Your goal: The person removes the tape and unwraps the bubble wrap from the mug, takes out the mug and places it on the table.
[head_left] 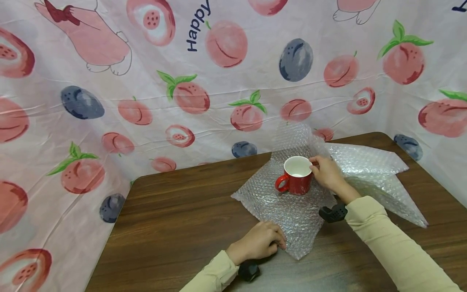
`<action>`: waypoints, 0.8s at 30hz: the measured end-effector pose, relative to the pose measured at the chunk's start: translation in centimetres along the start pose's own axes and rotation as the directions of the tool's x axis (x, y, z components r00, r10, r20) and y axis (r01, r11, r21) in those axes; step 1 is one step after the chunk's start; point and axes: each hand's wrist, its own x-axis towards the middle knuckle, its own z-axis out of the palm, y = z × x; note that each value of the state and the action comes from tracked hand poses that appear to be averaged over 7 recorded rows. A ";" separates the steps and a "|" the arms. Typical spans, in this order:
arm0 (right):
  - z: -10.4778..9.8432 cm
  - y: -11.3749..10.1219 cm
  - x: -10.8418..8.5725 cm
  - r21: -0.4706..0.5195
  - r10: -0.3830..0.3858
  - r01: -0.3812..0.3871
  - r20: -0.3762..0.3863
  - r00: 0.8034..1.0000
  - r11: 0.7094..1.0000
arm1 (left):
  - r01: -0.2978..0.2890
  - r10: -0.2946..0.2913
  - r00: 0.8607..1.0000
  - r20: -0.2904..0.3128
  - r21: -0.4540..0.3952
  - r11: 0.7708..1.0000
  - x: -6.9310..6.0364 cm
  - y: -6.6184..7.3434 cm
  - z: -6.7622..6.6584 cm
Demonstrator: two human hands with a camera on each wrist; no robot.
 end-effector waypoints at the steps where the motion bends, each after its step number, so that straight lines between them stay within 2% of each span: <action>1: 0.1 -0.1 0.0 -0.013 -0.001 0.001 -0.005 1.000 1.000 | 0.006 -0.006 1.000 0.003 -0.007 1.000 -0.1 0.1 -0.1; 4: 0.3 -0.1 -0.1 -0.030 -0.011 0.010 -0.021 1.000 1.000 | 0.026 -0.026 1.000 0.012 -0.027 0.999 -0.3 0.3 -0.2; 13: 1.0 0.3 -0.8 0.025 -0.078 0.081 -0.106 0.991 0.996 | 0.049 -0.047 0.999 0.026 -0.085 0.995 -1.0 0.4 0.2; 19: 1.2 0.5 -1.3 0.044 -0.077 0.082 -0.099 0.992 0.996 | 0.042 -0.041 0.999 0.010 -0.170 0.985 -1.6 0.2 0.4; 24: 1.2 0.6 -1.7 0.091 -0.097 0.104 -0.078 0.992 0.990 | 0.035 -0.037 0.999 -0.006 -0.191 0.981 -1.9 0.2 0.6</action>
